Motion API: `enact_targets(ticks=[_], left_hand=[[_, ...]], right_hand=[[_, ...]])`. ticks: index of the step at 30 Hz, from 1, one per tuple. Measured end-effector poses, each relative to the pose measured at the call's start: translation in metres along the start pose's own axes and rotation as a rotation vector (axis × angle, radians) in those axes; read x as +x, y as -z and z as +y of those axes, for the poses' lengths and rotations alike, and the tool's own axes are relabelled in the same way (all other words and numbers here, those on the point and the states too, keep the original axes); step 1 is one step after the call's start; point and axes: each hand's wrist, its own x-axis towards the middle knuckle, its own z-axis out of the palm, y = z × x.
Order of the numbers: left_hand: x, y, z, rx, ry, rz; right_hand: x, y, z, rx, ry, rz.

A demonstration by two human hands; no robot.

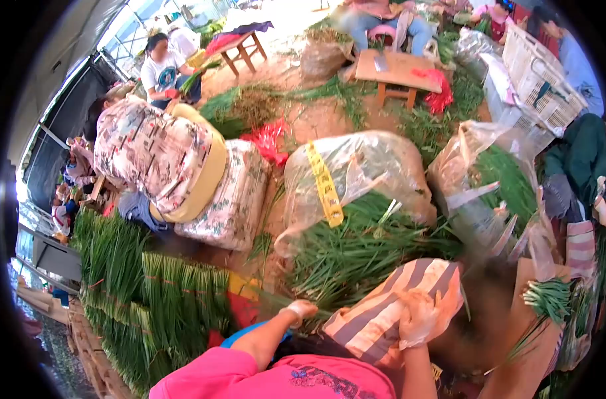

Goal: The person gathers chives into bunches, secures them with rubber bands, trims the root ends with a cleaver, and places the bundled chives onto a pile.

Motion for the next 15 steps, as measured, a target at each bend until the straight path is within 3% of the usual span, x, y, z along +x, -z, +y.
enact_targets(ticks=[3,4,5,7,10,13,15], left_hand=[[-0.034,0.033,0.033,0.703,-0.181,-0.127],[-0.021,0.01,-0.015,0.458,-0.269,0.053],[-0.034,0.023,-0.009,0.593,-0.321,0.016],[-0.034,0.019,-0.008,-0.905,0.508,0.049],[0.011,-0.037,-0.098,-1.071,0.56,-0.146],[-0.006,-0.014,-0.05,-0.758,0.554,-0.292],[-0.005,-0.021,-0.037,-0.738,0.588,-0.288]], right_hand=[[-0.008,-0.005,0.009,0.001,0.04,-0.008],[-0.01,-0.007,0.011,0.026,0.033,-0.026],[-0.015,-0.012,0.015,0.062,-0.004,-0.004],[0.001,-0.002,0.0,0.034,0.026,-0.084],[0.002,-0.004,0.0,-0.002,0.043,-0.092],[0.006,-0.007,-0.003,-0.032,0.021,-0.119],[0.009,-0.008,-0.004,-0.05,0.013,-0.143]])
